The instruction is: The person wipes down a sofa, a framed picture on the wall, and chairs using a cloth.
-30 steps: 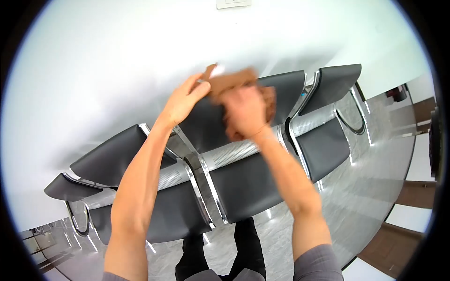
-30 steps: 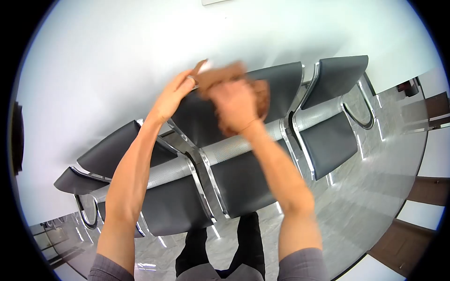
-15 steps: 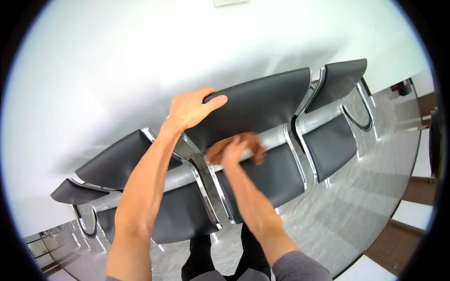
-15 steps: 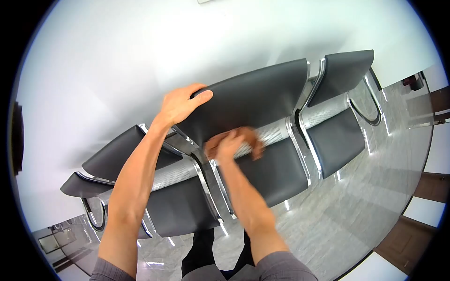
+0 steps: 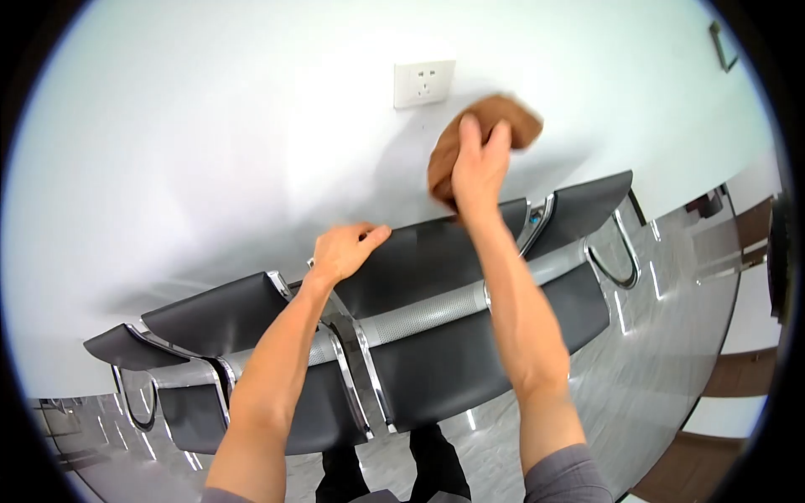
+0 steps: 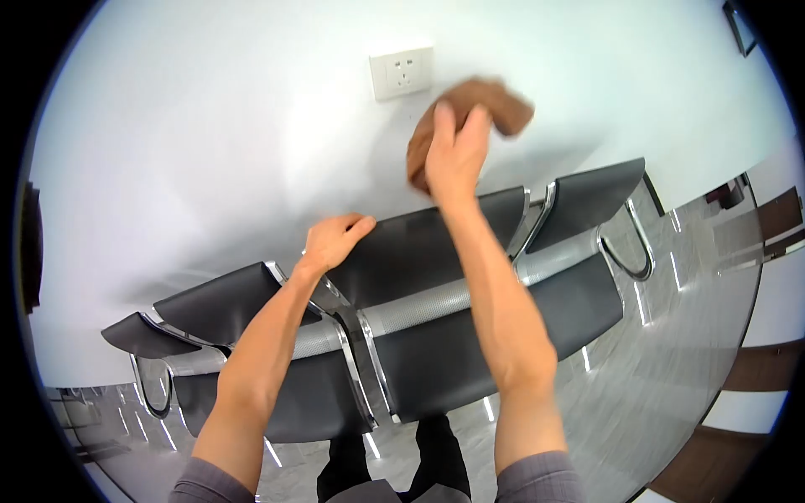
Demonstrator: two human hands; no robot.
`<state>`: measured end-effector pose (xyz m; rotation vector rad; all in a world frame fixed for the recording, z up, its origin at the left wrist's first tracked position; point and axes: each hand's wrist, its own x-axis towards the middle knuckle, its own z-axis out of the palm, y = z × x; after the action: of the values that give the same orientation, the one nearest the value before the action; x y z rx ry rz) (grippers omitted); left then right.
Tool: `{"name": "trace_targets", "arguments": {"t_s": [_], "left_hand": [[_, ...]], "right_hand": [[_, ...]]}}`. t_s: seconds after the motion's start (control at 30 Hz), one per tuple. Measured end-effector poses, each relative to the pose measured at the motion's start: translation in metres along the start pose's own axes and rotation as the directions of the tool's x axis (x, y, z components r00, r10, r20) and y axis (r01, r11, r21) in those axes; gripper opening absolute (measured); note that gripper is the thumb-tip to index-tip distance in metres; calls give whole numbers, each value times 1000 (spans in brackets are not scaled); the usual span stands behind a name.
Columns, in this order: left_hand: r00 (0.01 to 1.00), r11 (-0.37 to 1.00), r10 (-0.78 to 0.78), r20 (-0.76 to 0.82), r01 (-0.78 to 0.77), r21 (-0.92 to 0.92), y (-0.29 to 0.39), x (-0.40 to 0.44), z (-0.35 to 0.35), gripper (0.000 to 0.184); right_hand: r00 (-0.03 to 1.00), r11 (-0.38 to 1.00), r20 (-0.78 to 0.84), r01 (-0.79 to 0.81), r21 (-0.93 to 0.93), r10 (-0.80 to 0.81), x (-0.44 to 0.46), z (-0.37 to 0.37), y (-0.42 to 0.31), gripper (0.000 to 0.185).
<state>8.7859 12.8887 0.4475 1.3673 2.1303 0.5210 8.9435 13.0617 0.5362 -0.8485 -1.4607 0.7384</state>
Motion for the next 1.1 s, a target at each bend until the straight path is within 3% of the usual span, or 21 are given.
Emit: {"name": "trace_targets", "arguments": {"t_s": [0.07,0.13,0.2,0.23,0.27,0.33,0.37,0.4,0.5,0.53,0.6,0.63,0.67,0.7,0.8,0.87,0.93,0.97,1.03,1.07,1.1], "left_hand": [[1000,999,-30,3,30,30,5,2,0,73],[997,996,-74,11,73,59,8,3,0,73],[992,988,-123,6,122,90,10,7,1,74],[991,987,-134,-1,134,88,11,10,2,74],[990,986,-139,-13,139,90,10,11,3,74],[990,985,-143,-3,143,101,12,8,10,74],[985,975,-170,-2,168,148,16,10,8,74],[980,961,-197,-6,194,195,19,12,7,75],[973,940,-232,9,221,260,28,11,7,76],[967,930,-256,18,241,278,28,14,6,75],[966,927,-258,-4,249,280,25,17,6,75],[967,931,-255,-6,247,269,23,15,10,75],[968,933,-253,8,241,268,23,15,14,75],[968,932,-251,-6,243,269,24,16,14,77],[971,932,-237,-37,238,274,20,13,12,80],[980,939,-199,-23,197,280,21,15,17,80],[976,929,-214,-48,219,299,18,17,16,78],[978,932,-191,-83,207,298,15,17,20,77],[980,935,-187,-63,198,294,14,16,21,77],[979,935,-192,-66,203,291,17,17,18,76],[977,924,-204,-67,215,315,20,17,17,75]], "right_hand": [[992,988,-10,124,-87,-125,61,14,-17,31],[846,788,63,519,-331,-530,92,45,-11,24],[789,680,189,603,-417,-584,71,60,-18,20],[701,596,150,682,-424,-697,73,67,-8,18],[703,601,150,683,-415,-695,76,64,-9,18],[663,562,521,742,-365,-538,78,44,-6,27],[665,561,517,741,-368,-539,77,35,-7,27],[548,642,747,735,-215,-377,68,31,-5,27],[338,382,931,885,-266,-137,57,39,32,26],[393,505,849,844,-181,-352,63,13,43,24],[501,572,733,798,-186,-460,81,-24,99,14],[583,571,783,727,-382,-218,92,-55,127,14],[697,525,700,658,-539,-155,101,-95,179,16],[782,354,582,492,-795,221,118,-136,196,20],[959,439,95,-33,-898,267,140,-252,204,28],[995,410,-48,-80,-909,86,141,-303,216,27],[999,478,-48,-50,-877,17,136,-320,231,27],[995,402,77,44,-915,67,126,-313,232,27],[972,569,214,121,-813,101,73,-261,232,26],[956,716,291,224,-662,-31,37,-224,207,21],[866,546,470,314,-777,171,6,-179,143,20]]}}
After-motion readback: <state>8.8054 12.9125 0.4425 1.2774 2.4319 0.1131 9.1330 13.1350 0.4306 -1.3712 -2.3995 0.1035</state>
